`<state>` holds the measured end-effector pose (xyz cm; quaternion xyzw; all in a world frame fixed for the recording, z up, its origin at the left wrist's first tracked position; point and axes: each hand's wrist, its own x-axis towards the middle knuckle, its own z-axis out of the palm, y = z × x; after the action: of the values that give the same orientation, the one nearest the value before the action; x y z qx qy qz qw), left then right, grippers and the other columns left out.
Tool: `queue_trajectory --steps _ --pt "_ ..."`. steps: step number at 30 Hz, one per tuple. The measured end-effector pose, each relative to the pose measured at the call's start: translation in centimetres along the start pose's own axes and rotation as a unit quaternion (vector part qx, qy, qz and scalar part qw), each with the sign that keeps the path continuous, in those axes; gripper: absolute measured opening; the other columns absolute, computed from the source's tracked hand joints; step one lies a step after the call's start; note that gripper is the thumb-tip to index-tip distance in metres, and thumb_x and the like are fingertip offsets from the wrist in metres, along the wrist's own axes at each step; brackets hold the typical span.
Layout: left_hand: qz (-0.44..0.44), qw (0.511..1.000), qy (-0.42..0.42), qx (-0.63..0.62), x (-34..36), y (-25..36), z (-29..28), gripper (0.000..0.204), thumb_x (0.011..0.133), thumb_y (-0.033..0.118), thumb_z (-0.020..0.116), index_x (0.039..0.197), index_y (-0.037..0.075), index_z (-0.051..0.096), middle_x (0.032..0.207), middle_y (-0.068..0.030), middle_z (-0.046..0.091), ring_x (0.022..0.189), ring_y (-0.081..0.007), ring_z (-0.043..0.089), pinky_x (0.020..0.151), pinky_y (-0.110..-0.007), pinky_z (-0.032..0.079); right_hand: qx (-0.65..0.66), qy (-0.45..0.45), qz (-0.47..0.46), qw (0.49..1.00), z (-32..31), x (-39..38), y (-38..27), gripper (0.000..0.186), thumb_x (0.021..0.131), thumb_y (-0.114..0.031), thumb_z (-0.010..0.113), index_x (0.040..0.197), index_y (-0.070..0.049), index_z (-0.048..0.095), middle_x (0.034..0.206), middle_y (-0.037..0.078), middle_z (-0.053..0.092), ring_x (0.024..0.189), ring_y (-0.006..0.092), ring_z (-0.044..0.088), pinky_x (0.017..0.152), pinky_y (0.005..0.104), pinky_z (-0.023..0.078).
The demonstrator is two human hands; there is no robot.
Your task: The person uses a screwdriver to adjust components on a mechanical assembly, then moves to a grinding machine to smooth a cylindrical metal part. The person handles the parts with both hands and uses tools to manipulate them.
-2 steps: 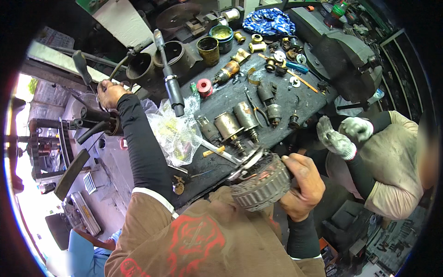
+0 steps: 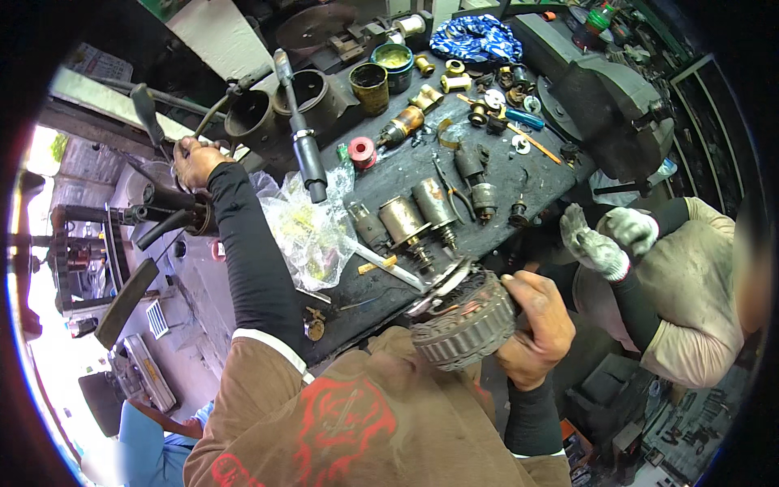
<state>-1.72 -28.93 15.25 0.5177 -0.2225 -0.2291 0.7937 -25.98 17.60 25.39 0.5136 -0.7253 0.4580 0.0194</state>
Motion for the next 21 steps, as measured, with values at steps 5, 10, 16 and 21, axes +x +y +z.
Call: queue_trajectory --steps 5,10,16,21 --pt "-0.055 0.983 -0.174 -0.007 -2.7 2.3 -4.1 0.034 0.111 0.021 0.05 0.138 0.0 0.049 0.103 -0.0081 0.065 0.075 -0.0135 0.061 0.065 -0.028 0.054 -0.003 -0.003 0.012 1.0 -0.9 -0.7 0.9 0.04 0.068 -0.008 0.082 0.104 0.005 0.072 0.097 0.017 0.071 0.085 0.0271 0.07 0.078 0.032 0.054" --pt "0.094 0.92 -0.354 0.14 -10.0 7.0 -14.7 0.052 0.111 0.018 0.051 0.154 -0.006 0.037 0.119 -0.0116 0.066 0.107 -0.0157 0.063 0.084 -0.031 0.054 -0.024 0.003 0.004 1.0 -1.4 -1.0 2.2 0.04 0.07 -0.008 0.081 0.106 0.005 0.07 0.099 0.017 0.071 0.087 0.0262 0.069 0.081 0.0327 0.053" --pt "-0.148 0.907 -0.303 0.254 -7.6 9.9 -32.3 0.04 0.107 0.016 0.06 0.142 -0.005 0.056 0.117 -0.013 0.07 0.093 -0.014 0.067 0.08 -0.027 0.058 -0.004 -0.008 0.011 1.0 -1.7 -1.1 2.7 0.04 0.071 -0.01 0.08 0.107 0.005 0.071 0.103 0.017 0.071 0.094 0.0268 0.069 0.087 0.0333 0.052" --pt "-0.158 0.919 -0.208 0.296 -4.9 9.1 -41.2 0.033 0.105 0.017 0.064 0.13 -0.004 0.064 0.107 -0.0096 0.071 0.083 -0.0127 0.066 0.073 -0.026 0.055 0.014 -0.017 0.019 1.0 -0.7 -1.3 1.9 0.039 0.071 -0.01 0.078 0.107 0.005 0.071 0.104 0.016 0.071 0.097 0.0266 0.069 0.092 0.0341 0.051"
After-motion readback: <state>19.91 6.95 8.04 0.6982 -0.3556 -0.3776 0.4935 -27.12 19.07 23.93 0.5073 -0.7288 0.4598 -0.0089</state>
